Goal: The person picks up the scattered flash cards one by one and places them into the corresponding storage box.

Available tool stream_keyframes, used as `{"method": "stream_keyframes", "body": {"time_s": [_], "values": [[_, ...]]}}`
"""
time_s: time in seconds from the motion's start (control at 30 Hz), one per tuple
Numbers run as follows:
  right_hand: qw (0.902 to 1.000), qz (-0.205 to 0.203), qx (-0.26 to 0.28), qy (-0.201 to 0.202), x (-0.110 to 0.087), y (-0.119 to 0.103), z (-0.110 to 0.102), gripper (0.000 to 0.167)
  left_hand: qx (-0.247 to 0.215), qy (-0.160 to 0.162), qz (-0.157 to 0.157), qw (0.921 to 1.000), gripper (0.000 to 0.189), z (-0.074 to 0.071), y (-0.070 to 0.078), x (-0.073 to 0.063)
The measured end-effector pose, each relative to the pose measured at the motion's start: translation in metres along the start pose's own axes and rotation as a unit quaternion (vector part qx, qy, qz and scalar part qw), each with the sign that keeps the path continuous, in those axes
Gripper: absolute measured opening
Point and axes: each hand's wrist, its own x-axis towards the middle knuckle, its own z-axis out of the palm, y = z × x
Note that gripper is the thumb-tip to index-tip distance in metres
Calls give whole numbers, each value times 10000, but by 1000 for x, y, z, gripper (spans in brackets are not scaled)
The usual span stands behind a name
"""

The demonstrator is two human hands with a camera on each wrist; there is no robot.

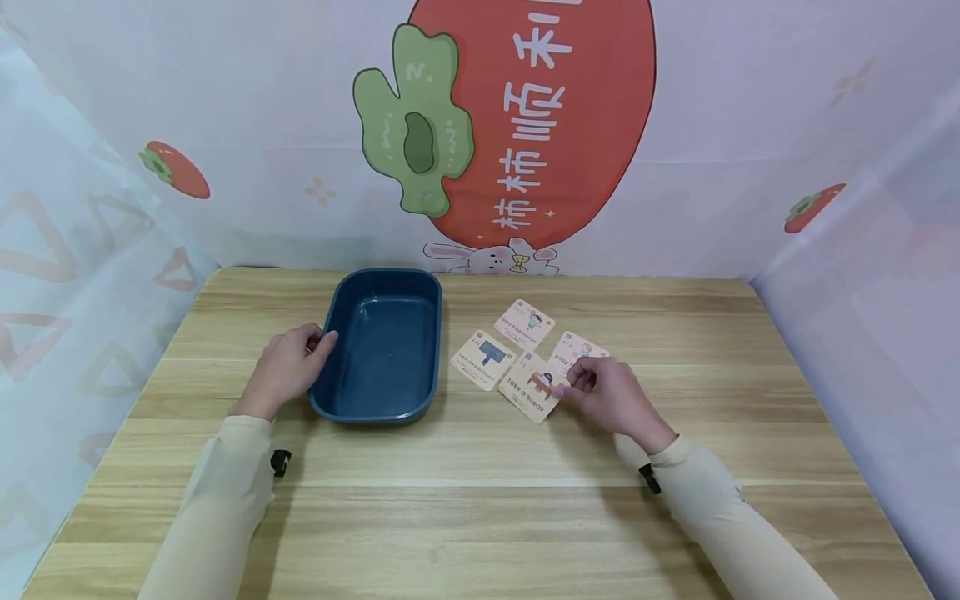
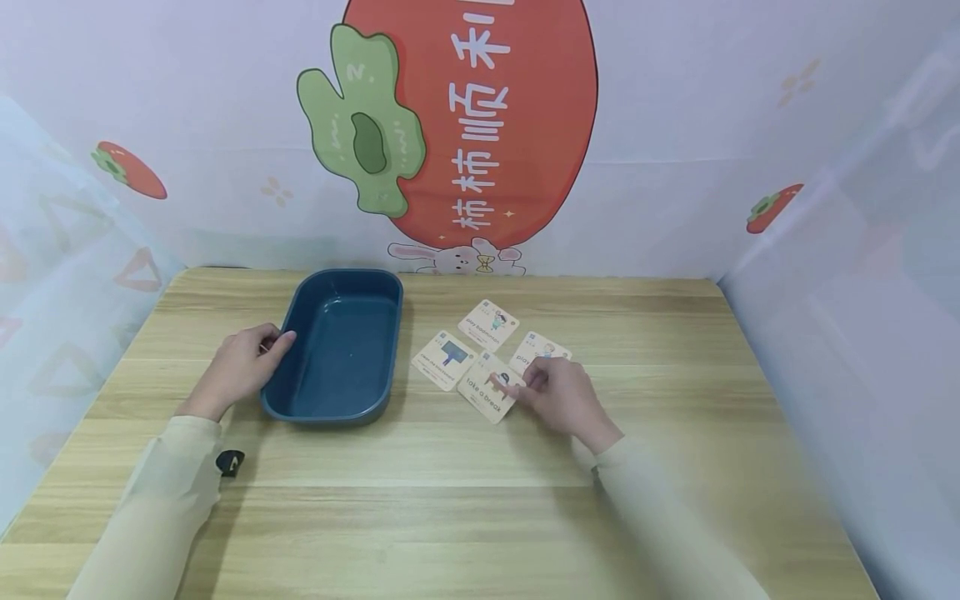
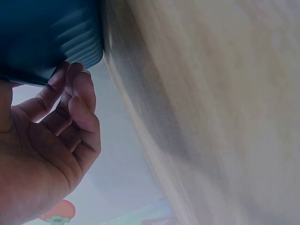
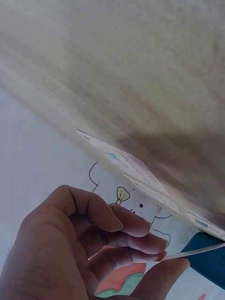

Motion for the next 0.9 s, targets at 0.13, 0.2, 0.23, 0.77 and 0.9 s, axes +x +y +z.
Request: {"method": "stream_keyframes", "body": {"time_s": [0.13,0.2,0.23,0.77,0.9], "values": [[9999,-134,24,47,1,1,0,16,-12,16,13,10000,47,0,-1,0],[9998,-178,20,82,1,2,0,15,-11,25,17,10000,46,0,-1,0],[9998,-192,27,85,0,2,0,15,-12,27,18,10000,46,1,-1,0],[9979,123,513,-375,2,-1,-4,14,-21,-8,-2,10000,49,1,-3,1],[9957,258,730,-512,2,-2,-6,12,-13,16,-18,10000,48,2,-4,2]]}}
